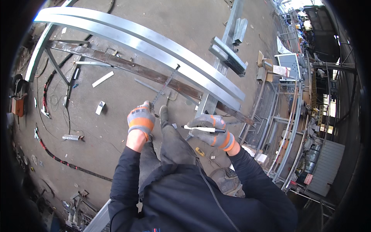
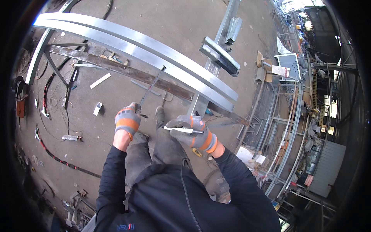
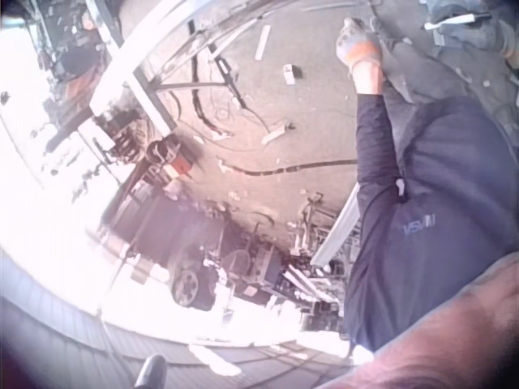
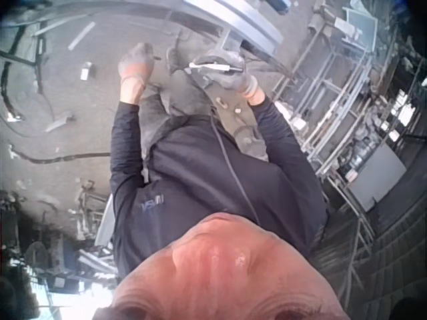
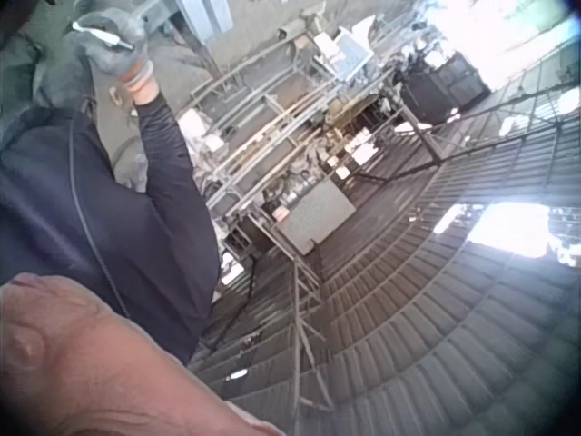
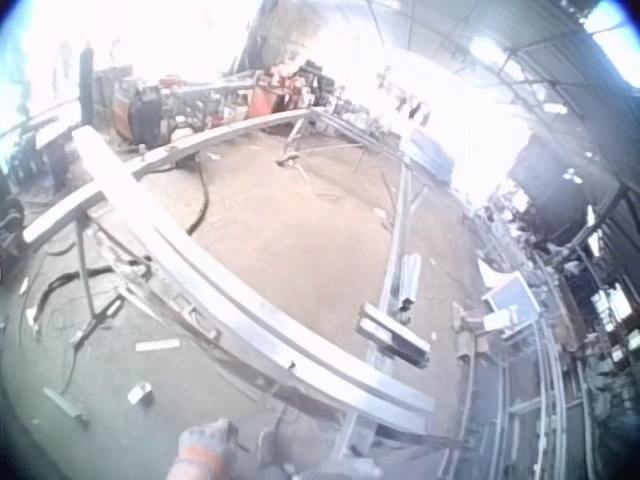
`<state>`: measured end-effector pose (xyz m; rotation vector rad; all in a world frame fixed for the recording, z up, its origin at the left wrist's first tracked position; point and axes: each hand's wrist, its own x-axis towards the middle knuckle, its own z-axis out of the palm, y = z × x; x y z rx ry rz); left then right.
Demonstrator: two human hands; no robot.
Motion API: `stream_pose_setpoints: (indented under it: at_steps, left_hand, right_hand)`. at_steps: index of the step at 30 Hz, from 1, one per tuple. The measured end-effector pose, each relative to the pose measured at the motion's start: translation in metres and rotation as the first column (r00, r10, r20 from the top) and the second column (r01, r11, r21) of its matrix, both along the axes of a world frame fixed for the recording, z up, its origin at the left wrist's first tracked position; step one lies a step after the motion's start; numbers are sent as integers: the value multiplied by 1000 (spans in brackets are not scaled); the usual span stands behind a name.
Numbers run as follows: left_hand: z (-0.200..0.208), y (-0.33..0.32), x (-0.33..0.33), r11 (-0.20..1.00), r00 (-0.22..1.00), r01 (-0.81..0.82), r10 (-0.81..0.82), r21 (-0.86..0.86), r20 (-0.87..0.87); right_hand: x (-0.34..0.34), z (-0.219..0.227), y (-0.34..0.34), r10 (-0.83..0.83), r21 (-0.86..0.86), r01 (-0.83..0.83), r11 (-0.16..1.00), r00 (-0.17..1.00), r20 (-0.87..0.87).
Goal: The person assembles a metal frame structure by positioning metal bars, using a corded drill to fasten components, and marking measurements with a tape measure and marker. The person moves around the workshop to retrieve tools and materials, then returns to the frame to continue assembly.
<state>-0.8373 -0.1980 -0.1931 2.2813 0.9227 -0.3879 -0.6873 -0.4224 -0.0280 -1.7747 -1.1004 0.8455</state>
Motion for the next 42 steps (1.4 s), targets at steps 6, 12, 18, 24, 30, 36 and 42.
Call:
stream_pose_setpoints:
  at_steps: [6,12,18,24,30,36,42]
  left_hand:
    - [-2,-7,51,999,993,-27,30,25,-117]
    - [-5,-27,100,998,971,-35,46,48,-236]
    - [-23,-51,128,986,958,-120,145,113,-248]
    - [-34,-67,128,963,954,-175,217,205,-205]
    - [-35,-83,123,953,970,-172,208,248,-124]
    - [-44,-88,122,961,964,-172,210,216,-165]
    - [-52,-93,118,961,956,-168,213,218,-202]
  right_hand:
    - [72,-25,-22,22,-27,-21,999,1000,18]
    - [185,-67,-32,13,-63,-19,998,996,-92]
    - [290,-121,-10,99,7,-99,995,995,27]
    - [335,-170,36,160,41,-158,987,984,-75]
    - [334,-212,70,309,160,-307,938,951,13]
    - [331,-231,78,350,192,-349,917,936,31]
    - [332,-240,82,417,238,-423,874,905,81]
